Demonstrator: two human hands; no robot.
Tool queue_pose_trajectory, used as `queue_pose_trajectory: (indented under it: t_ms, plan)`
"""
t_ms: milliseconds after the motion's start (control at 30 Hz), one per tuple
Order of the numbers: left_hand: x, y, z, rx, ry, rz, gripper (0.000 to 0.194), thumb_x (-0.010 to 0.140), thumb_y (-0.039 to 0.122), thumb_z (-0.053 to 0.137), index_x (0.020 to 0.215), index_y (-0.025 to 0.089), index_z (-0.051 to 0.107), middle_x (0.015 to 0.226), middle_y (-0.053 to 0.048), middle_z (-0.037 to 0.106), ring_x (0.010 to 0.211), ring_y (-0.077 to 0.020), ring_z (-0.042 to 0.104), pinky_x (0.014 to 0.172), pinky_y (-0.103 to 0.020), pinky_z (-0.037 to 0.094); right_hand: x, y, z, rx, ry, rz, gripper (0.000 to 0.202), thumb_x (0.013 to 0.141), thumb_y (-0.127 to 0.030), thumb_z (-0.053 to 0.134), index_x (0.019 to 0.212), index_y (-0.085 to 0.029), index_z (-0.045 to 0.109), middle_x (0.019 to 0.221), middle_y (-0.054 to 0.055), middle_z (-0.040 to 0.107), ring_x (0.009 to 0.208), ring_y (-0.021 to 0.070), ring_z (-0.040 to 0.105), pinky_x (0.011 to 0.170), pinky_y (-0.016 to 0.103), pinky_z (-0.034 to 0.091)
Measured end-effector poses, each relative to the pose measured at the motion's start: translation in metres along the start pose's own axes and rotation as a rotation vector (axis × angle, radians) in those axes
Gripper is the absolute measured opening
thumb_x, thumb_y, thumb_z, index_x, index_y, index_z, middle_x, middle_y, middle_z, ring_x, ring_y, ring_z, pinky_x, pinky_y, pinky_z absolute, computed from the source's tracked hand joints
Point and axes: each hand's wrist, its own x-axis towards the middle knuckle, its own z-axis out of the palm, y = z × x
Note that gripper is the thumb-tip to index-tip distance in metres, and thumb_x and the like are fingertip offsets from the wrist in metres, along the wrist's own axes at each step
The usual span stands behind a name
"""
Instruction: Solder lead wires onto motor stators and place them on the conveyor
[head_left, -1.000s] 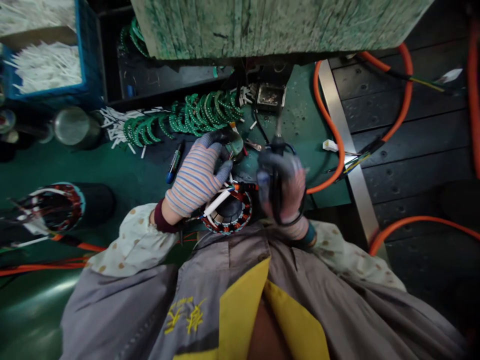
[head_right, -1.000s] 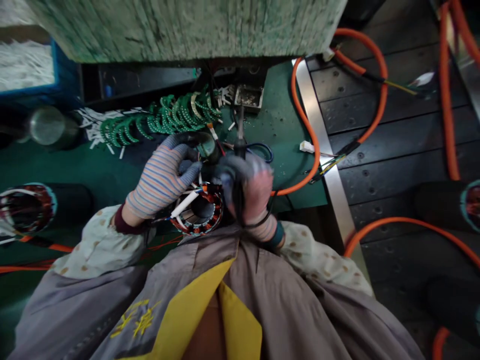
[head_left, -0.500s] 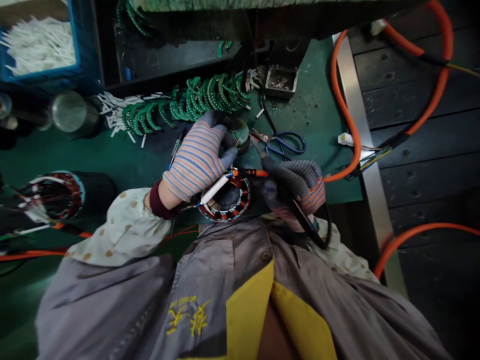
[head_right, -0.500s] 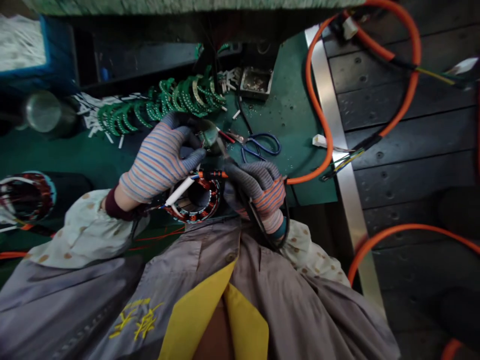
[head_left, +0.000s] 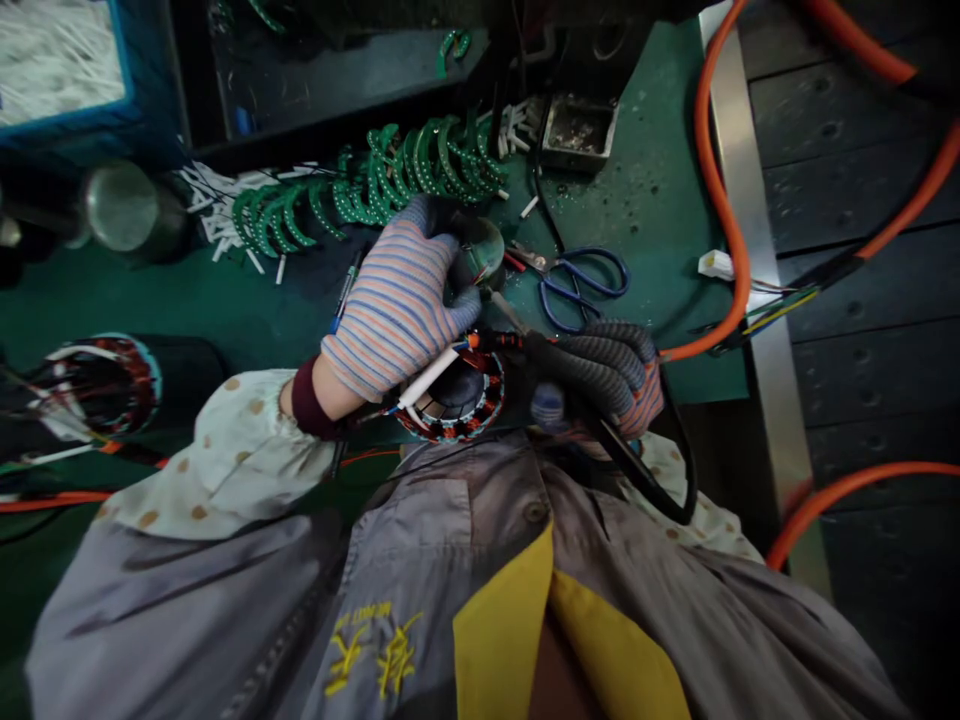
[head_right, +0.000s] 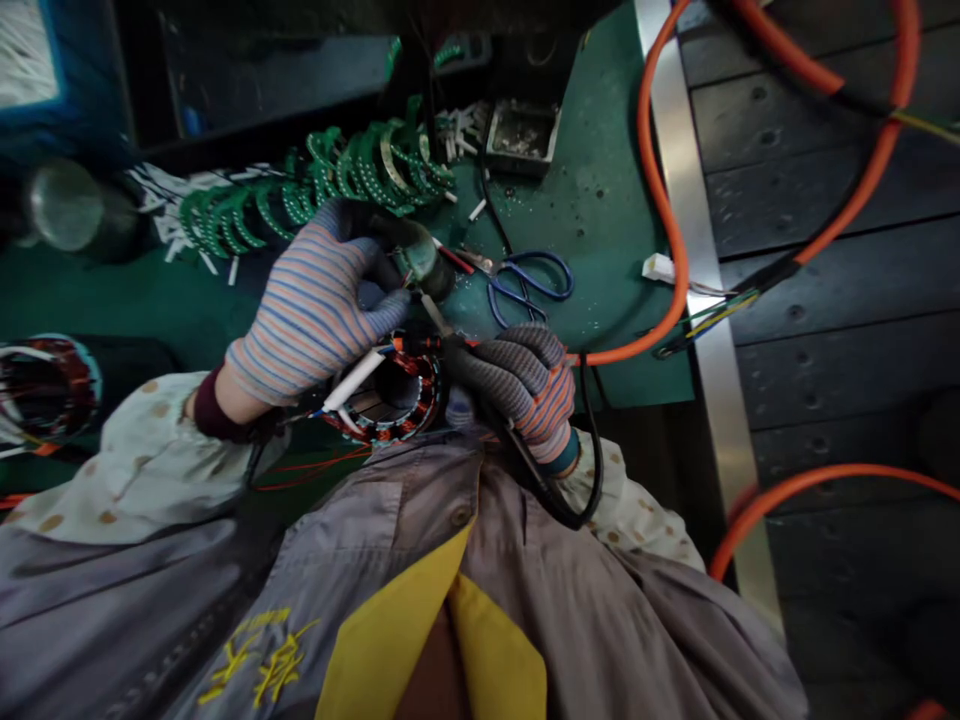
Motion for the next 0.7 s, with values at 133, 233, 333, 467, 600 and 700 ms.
queue_pose_trajectory:
  t_ms: [133, 233, 333, 467, 600, 700]
  plan:
    - [0.0, -0.004, 0.002, 0.012, 0.034, 0.022, 0.012, 0.105, 0.033, 0.079, 0.104, 0.025, 0.071, 0.14, -0.017, 0.073, 0.14, -0.0433, 0.071, 0.126, -0.061, 0.063, 0.009, -0.002, 0.004, 0.049, 0.069, -0.008, 0.022, 0.119, -0.037, 0.07, 0.124, -0.028, 0.089, 0.099, 0.002, 0.086, 0.087, 0.0218, 0.079, 0.089, 0.04, 0.069]
    - [0.0, -0.005, 0.004, 0.02, 0.041, 0.026, 0.013, 0.104, 0.032, 0.081, 0.103, 0.023, 0.072, 0.14, -0.019, 0.072, 0.139, -0.0449, 0.071, 0.125, -0.062, 0.063, 0.011, -0.004, 0.006, 0.053, 0.06, -0.015, 0.024, 0.118, -0.036, 0.07, 0.129, -0.029, 0.089, 0.101, 0.002, 0.087, 0.089, 0.0223, 0.078, 0.09, 0.04, 0.068]
    - [-0.001, -0.005, 0.006, -0.007, 0.069, 0.013, 0.012, 0.102, 0.032, 0.083, 0.104, 0.023, 0.075, 0.135, -0.018, 0.074, 0.138, -0.0451, 0.072, 0.123, -0.06, 0.063, 0.017, -0.009, 0.005, 0.026, 0.122, -0.007, 0.024, 0.119, -0.043, 0.068, 0.128, -0.03, 0.087, 0.094, 0.001, 0.083, 0.083, 0.0217, 0.075, 0.084, 0.039, 0.066]
    - [-0.003, -0.004, 0.007, -0.066, 0.095, -0.022, 0.011, 0.105, 0.034, 0.078, 0.107, 0.023, 0.078, 0.131, -0.015, 0.075, 0.134, -0.0412, 0.072, 0.121, -0.055, 0.062, 0.038, -0.01, -0.002, -0.123, 0.073, 0.159, 0.027, 0.12, -0.038, 0.063, 0.13, -0.03, 0.087, 0.099, 0.005, 0.08, 0.089, 0.0249, 0.075, 0.081, 0.041, 0.062]
    - [-0.003, -0.002, 0.005, -0.092, 0.094, -0.04, 0.011, 0.107, 0.034, 0.079, 0.108, 0.024, 0.079, 0.134, -0.014, 0.075, 0.133, -0.0389, 0.072, 0.122, -0.054, 0.061, 0.066, 0.001, -0.002, -0.149, -0.327, 0.165, 0.034, 0.115, -0.039, 0.066, 0.134, -0.028, 0.092, 0.108, 0.011, 0.078, 0.099, 0.0325, 0.073, 0.088, 0.048, 0.062]
    - [-0.003, 0.002, 0.002, -0.07, 0.059, -0.067, 0.012, 0.106, 0.032, 0.083, 0.108, 0.021, 0.079, 0.135, -0.018, 0.073, 0.133, -0.0408, 0.073, 0.122, -0.056, 0.061, 0.083, 0.006, 0.006, -0.127, -0.554, 0.225, 0.032, 0.111, -0.04, 0.077, 0.137, -0.028, 0.092, 0.116, 0.013, 0.079, 0.111, 0.0362, 0.073, 0.104, 0.055, 0.063]
